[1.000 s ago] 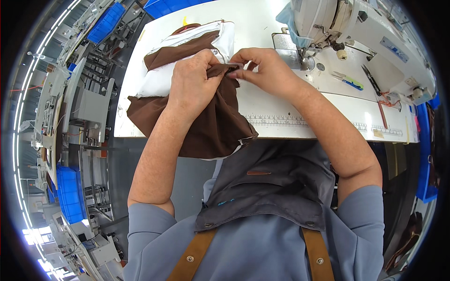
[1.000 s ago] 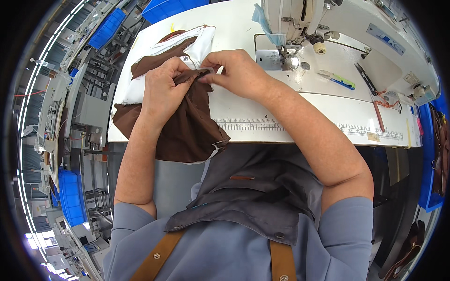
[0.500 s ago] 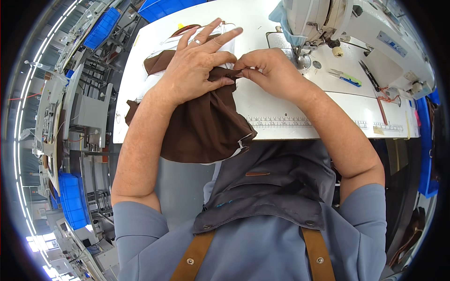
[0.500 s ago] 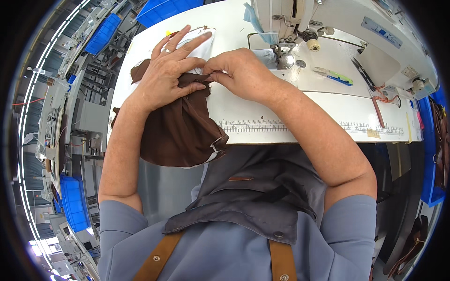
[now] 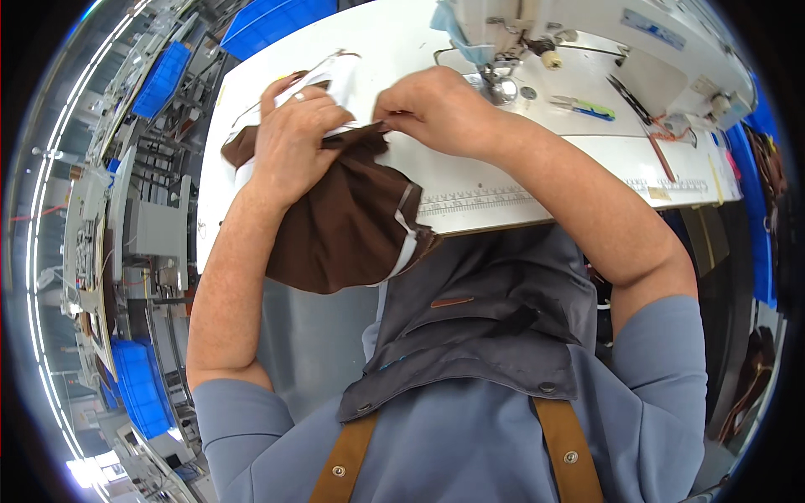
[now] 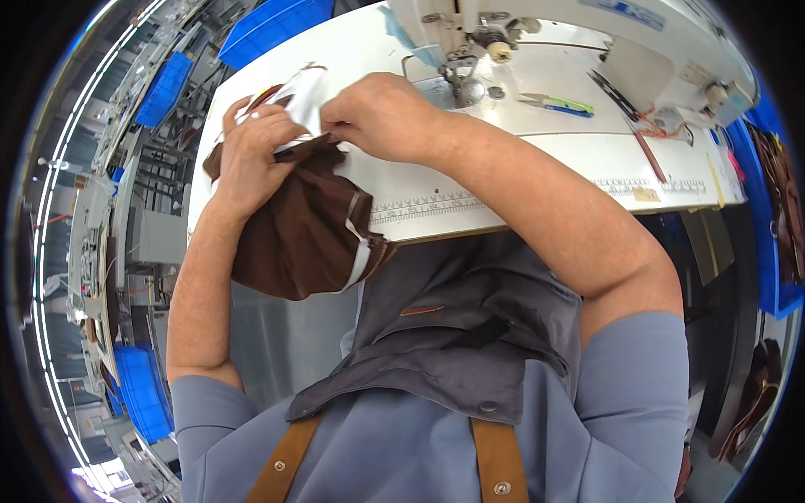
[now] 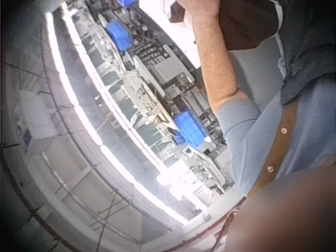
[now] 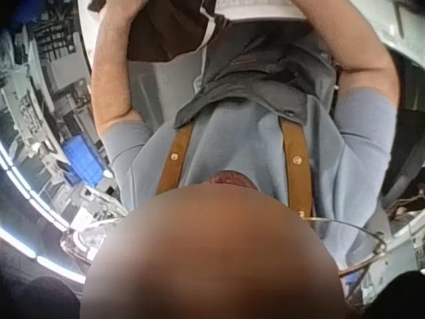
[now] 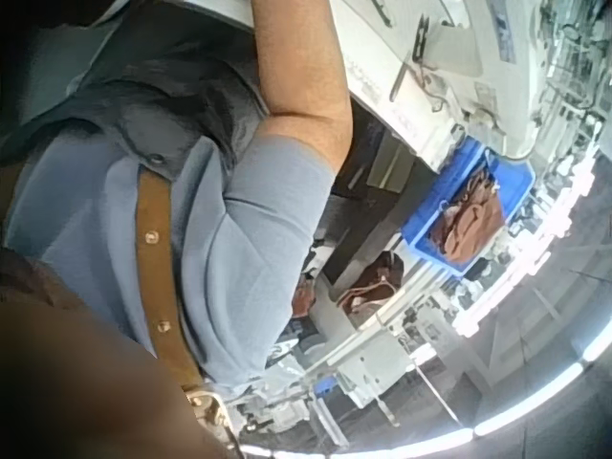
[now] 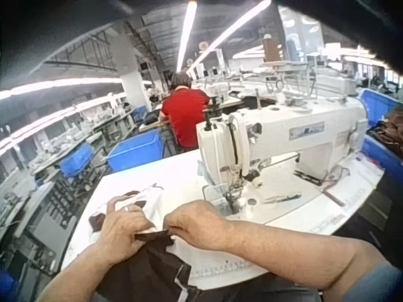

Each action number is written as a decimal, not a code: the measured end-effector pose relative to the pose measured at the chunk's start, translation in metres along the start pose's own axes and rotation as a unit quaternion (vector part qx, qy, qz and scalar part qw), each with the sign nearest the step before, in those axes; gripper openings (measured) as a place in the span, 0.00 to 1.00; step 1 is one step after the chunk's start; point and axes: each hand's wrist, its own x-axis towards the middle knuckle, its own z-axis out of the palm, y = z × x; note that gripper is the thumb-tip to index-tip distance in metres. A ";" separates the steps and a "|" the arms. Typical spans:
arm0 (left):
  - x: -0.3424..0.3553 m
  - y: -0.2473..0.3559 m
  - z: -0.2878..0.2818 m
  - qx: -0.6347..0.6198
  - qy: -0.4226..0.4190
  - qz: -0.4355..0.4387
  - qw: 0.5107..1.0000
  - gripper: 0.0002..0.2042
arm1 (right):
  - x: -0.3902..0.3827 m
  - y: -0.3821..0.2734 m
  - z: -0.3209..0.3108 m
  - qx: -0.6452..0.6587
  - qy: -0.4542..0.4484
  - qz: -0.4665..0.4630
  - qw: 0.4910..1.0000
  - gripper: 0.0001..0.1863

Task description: Sewing and assembling a brown leather bag using an industrial sewing machine.

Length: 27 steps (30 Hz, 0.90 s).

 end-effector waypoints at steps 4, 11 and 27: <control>-0.001 0.003 -0.011 0.193 0.090 0.007 0.977 0.05 | 0.020 0.002 0.005 -0.124 0.114 -0.133 0.977 0.04; 0.033 0.045 0.034 0.266 0.054 0.125 0.954 0.06 | -0.033 0.035 -0.012 -0.188 -0.002 -0.068 0.980 0.04; 0.097 0.078 0.062 0.000 0.001 -0.049 0.999 0.04 | -0.072 -0.060 0.051 -0.037 0.002 0.047 0.998 0.25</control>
